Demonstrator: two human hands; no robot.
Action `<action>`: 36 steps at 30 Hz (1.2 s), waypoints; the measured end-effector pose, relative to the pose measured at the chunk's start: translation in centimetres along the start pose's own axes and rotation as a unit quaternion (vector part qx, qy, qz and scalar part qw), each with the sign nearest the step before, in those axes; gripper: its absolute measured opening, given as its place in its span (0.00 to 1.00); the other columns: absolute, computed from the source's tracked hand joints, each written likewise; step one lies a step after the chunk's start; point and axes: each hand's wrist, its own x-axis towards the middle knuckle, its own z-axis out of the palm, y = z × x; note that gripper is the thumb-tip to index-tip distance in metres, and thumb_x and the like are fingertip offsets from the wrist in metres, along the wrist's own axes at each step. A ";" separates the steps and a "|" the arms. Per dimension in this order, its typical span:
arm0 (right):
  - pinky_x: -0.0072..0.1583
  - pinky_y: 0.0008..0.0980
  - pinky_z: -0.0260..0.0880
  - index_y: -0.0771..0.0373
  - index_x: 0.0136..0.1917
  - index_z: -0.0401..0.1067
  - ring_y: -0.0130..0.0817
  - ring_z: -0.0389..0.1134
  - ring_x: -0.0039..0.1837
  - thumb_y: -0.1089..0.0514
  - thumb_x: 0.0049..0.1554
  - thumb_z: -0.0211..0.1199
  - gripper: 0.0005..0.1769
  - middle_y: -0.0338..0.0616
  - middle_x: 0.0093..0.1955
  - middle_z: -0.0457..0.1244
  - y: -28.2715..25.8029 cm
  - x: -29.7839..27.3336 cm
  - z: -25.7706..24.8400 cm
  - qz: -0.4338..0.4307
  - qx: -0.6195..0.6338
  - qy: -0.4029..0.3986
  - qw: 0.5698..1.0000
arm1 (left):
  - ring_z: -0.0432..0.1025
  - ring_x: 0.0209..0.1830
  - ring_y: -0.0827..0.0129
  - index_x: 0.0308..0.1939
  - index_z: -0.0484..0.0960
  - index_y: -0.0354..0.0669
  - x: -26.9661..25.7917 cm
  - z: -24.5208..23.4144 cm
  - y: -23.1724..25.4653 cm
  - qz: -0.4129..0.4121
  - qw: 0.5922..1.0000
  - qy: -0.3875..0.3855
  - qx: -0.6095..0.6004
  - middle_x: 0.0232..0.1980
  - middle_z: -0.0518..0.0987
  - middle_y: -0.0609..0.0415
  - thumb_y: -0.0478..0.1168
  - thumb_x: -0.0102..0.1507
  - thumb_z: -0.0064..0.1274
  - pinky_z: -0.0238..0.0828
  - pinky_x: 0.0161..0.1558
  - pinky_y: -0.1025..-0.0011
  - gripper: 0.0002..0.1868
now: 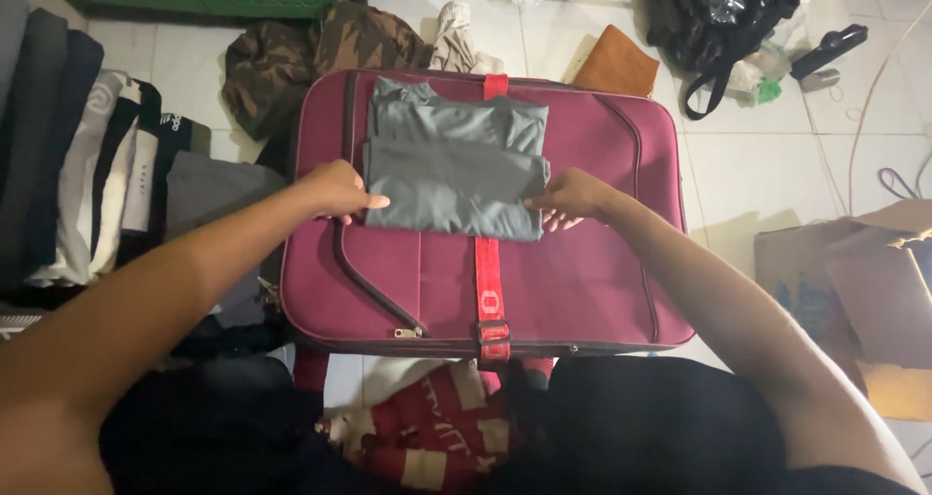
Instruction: The person folds a grey shirt on top of a red suitcase by hand, smoothing the fabric, folding in the sleeves, and then folding the shirt into a rectangular shape.
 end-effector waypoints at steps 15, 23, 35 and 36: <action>0.56 0.41 0.77 0.72 0.56 0.76 0.47 0.76 0.51 0.52 0.58 0.67 0.21 0.60 0.49 0.72 0.7 -0.7 -1.0 0.050 -0.054 -0.148 0.986 | 0.82 0.25 0.67 0.44 0.85 0.30 2.9 -0.3 -1.7 0.049 0.990 -0.126 0.050 0.32 0.88 0.45 0.41 0.60 0.64 0.76 0.26 0.76 0.16; 0.43 0.36 0.78 0.63 0.40 0.80 0.41 0.75 0.37 0.38 0.57 0.65 0.25 0.53 0.34 0.71 0.4 1.8 -2.1 -0.034 -0.023 0.124 0.991 | 0.79 0.54 0.49 0.41 0.91 0.50 1.9 -2.0 1.1 0.042 0.990 0.112 0.080 0.30 0.86 0.50 0.66 0.66 0.47 0.75 0.55 0.54 0.28; 0.44 0.37 0.79 0.67 0.46 0.80 0.40 0.76 0.39 0.54 0.56 0.56 0.17 0.52 0.37 0.71 -0.2 3.5 -1.9 -0.029 -0.063 0.166 0.984 | 0.77 0.57 0.41 0.51 0.88 0.49 5.5 -2.8 1.3 0.021 0.984 0.146 0.099 0.52 0.84 0.40 0.51 0.68 0.47 0.73 0.55 0.44 0.18; 0.44 0.37 0.79 0.67 0.46 0.80 0.40 0.76 0.39 0.54 0.56 0.56 0.17 0.52 0.37 0.71 0.6 4.4 -2.1 -0.028 -0.062 0.165 0.984 | 0.77 0.57 0.41 0.51 0.88 0.49 5.2 -2.7 1.3 0.021 0.984 0.145 0.100 0.52 0.84 0.40 0.51 0.68 0.47 0.73 0.55 0.44 0.18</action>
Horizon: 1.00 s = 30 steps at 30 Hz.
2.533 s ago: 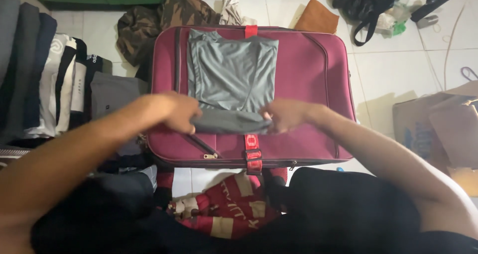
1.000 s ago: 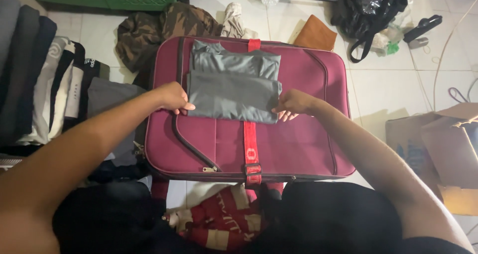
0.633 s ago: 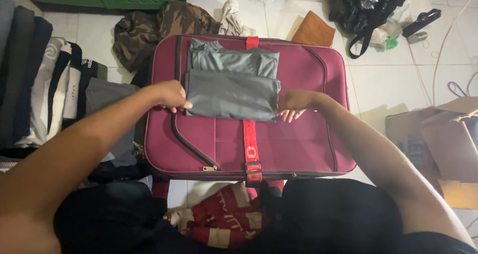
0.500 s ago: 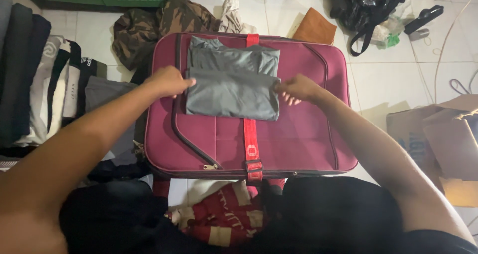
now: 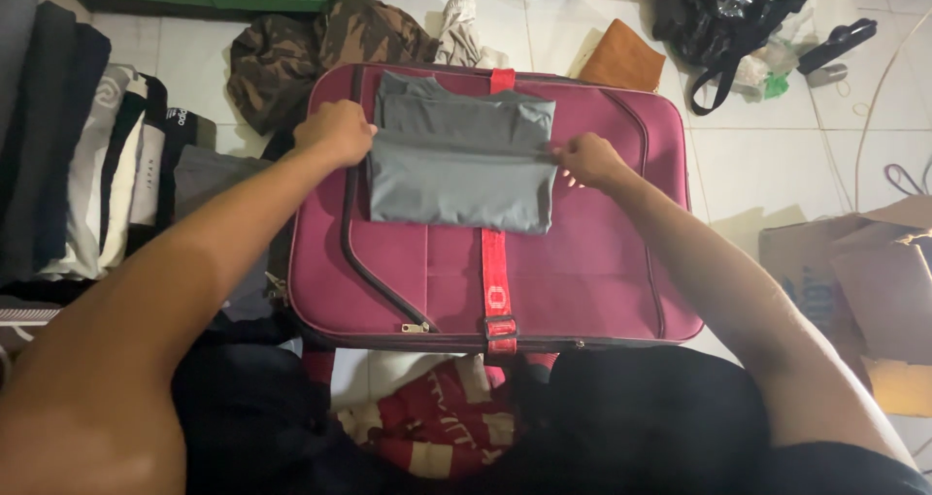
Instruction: The person folds a grey shirt on top of a red suitcase by hand, smoothing the fabric, folding in the sleeves, and then folding the shirt into a rectangular shape.
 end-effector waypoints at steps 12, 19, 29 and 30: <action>0.60 0.46 0.71 0.60 0.59 0.68 0.49 0.67 0.61 0.45 0.59 0.66 0.22 0.50 0.55 0.62 -2.9 -4.0 6.3 -0.318 -0.238 0.236 0.887 | 0.72 0.49 0.46 0.49 0.79 0.37 -2.7 8.2 2.1 0.466 0.781 0.385 0.153 0.52 0.76 0.42 0.51 0.58 0.59 0.70 0.40 0.52 0.24; 0.82 0.53 0.37 0.67 0.83 0.41 0.56 0.36 0.86 0.37 0.68 0.45 0.43 0.63 0.85 0.37 -2.8 -6.9 8.9 -0.298 -0.237 0.065 0.922 | 0.57 0.78 0.44 0.73 0.68 0.39 -4.4 11.0 -0.1 0.435 0.856 0.236 0.147 0.77 0.64 0.38 0.66 0.69 0.41 0.52 0.74 0.45 0.40; 0.82 0.52 0.26 0.62 0.86 0.34 0.49 0.30 0.87 0.27 0.65 0.41 0.51 0.56 0.88 0.32 -1.0 -6.2 7.9 -0.225 -0.243 0.059 0.942 | 0.45 0.85 0.52 0.81 0.56 0.58 -4.1 8.6 -1.4 0.363 0.905 0.123 0.186 0.84 0.51 0.47 0.81 0.64 0.29 0.33 0.78 0.35 0.50; 0.82 0.52 0.26 0.62 0.86 0.34 0.49 0.30 0.87 0.27 0.65 0.41 0.51 0.56 0.88 0.32 -0.9 -6.0 7.5 -0.226 -0.243 0.061 0.941 | 0.45 0.85 0.52 0.81 0.56 0.58 -4.0 8.2 -1.6 0.363 0.904 0.125 0.187 0.84 0.51 0.47 0.81 0.64 0.29 0.33 0.78 0.35 0.50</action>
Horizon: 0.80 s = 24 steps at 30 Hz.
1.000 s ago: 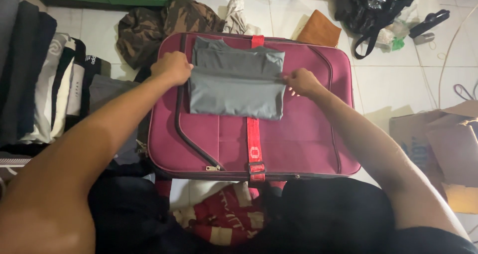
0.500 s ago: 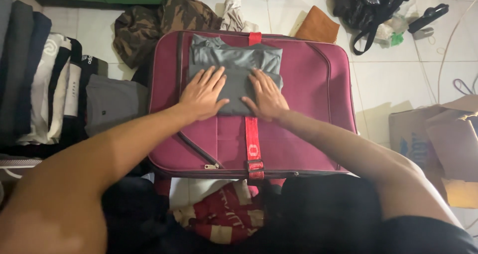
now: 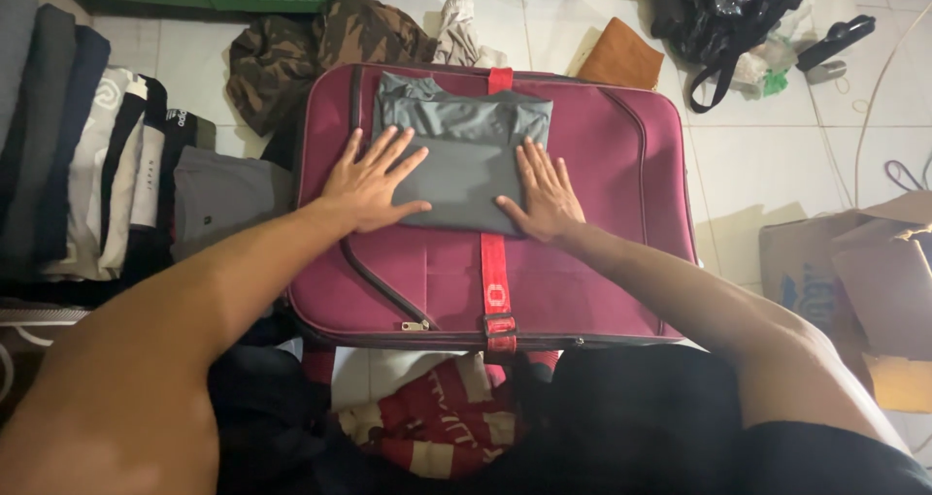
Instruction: The person folds a grey shirt on top of a red suitcase by hand, smoothing the fabric, folding in the sleeves, and then folding the shirt into a rectangular shape.
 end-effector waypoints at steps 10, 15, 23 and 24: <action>0.67 0.50 0.57 0.57 0.66 0.59 0.44 0.59 0.67 0.26 0.66 0.47 0.34 0.44 0.62 0.57 9.4 3.9 0.1 0.043 -0.061 0.180 0.981 | 0.72 0.60 0.56 0.59 0.77 0.44 2.5 0.3 -7.0 -0.042 0.960 0.249 0.117 0.59 0.77 0.49 0.71 0.66 0.47 0.66 0.54 0.53 0.36; 0.62 0.48 0.63 0.54 0.65 0.61 0.46 0.62 0.66 0.40 0.62 0.60 0.25 0.45 0.63 0.58 8.0 4.2 -0.8 -0.078 -0.016 0.188 0.979 | 0.71 0.51 0.58 0.54 0.75 0.49 2.6 -0.4 -6.1 -0.011 0.971 0.227 0.074 0.50 0.74 0.56 0.58 0.59 0.59 0.62 0.49 0.57 0.26; 0.60 0.58 0.69 0.41 0.60 0.71 0.45 0.72 0.61 0.30 0.52 0.65 0.27 0.36 0.53 0.72 5.2 8.2 -3.8 0.015 -0.022 -0.080 0.996 | 0.70 0.56 0.58 0.54 0.83 0.57 6.5 0.0 -5.3 -0.067 0.995 -0.068 0.043 0.51 0.81 0.56 0.66 0.59 0.53 0.54 0.57 0.50 0.27; 0.60 0.58 0.69 0.41 0.60 0.71 0.45 0.72 0.61 0.30 0.52 0.65 0.27 0.36 0.53 0.72 5.4 8.5 -4.3 0.015 -0.023 -0.079 0.997 | 0.70 0.56 0.58 0.54 0.83 0.57 6.6 -1.5 -5.0 -0.067 0.995 -0.066 0.043 0.51 0.81 0.56 0.66 0.59 0.53 0.54 0.57 0.50 0.27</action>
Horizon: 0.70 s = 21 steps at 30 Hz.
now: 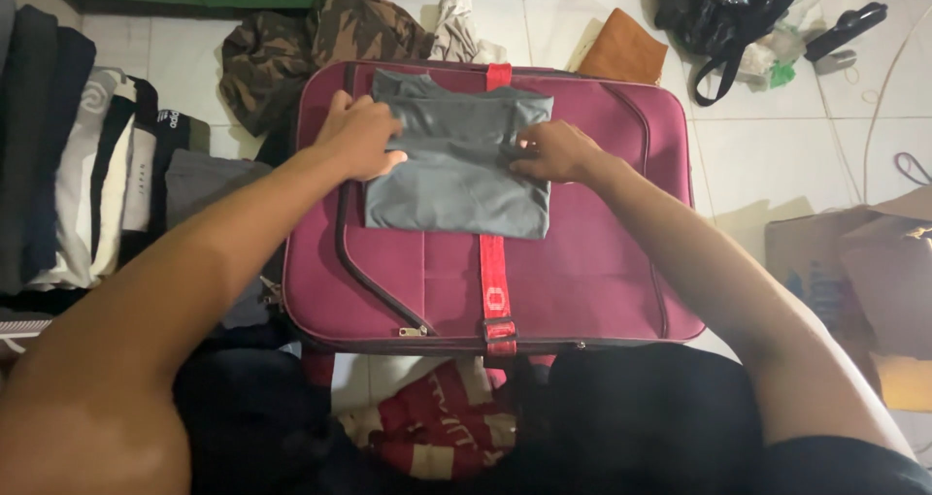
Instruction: The person folds a grey shirt on top of a red suitcase by hand, smoothing the fabric, folding in the sleeves, and then folding the shirt into a rectangular shape.
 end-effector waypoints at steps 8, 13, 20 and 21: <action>0.58 0.54 0.73 0.75 0.57 0.75 0.51 0.71 0.56 0.55 0.44 0.74 0.31 0.66 0.51 0.69 -6.9 -9.4 -7.9 -0.088 0.236 -0.320 0.913 | 0.77 0.57 0.40 0.54 0.85 0.39 -5.9 -11.6 4.3 0.117 0.890 -0.312 -0.311 0.55 0.84 0.35 0.56 0.53 0.65 0.71 0.58 0.50 0.32; 0.49 0.40 0.76 0.59 0.43 0.75 0.41 0.75 0.48 0.43 0.49 0.73 0.19 0.46 0.42 0.71 -9.2 -13.1 -3.5 -0.195 0.131 -0.420 0.877 | 0.79 0.52 0.51 0.48 0.84 0.43 -9.8 -6.5 8.4 0.202 0.832 -0.457 -0.239 0.49 0.85 0.44 0.55 0.53 0.69 0.74 0.54 0.57 0.27; 0.60 0.56 0.72 0.64 0.57 0.77 0.60 0.73 0.59 0.36 0.57 0.61 0.31 0.59 0.52 0.72 -5.6 -9.8 -3.6 -0.067 0.165 -0.173 0.969 | 0.78 0.54 0.40 0.46 0.85 0.38 -8.3 -9.1 6.5 0.057 0.932 -0.254 -0.252 0.48 0.85 0.36 0.58 0.61 0.56 0.73 0.53 0.49 0.26; 0.60 0.56 0.72 0.64 0.57 0.77 0.60 0.73 0.59 0.36 0.57 0.61 0.31 0.59 0.52 0.72 -4.3 -8.8 -3.5 -0.068 0.164 -0.172 0.969 | 0.78 0.54 0.40 0.46 0.85 0.38 -7.3 -8.5 5.2 0.056 0.932 -0.253 -0.253 0.48 0.85 0.36 0.58 0.61 0.56 0.73 0.53 0.49 0.26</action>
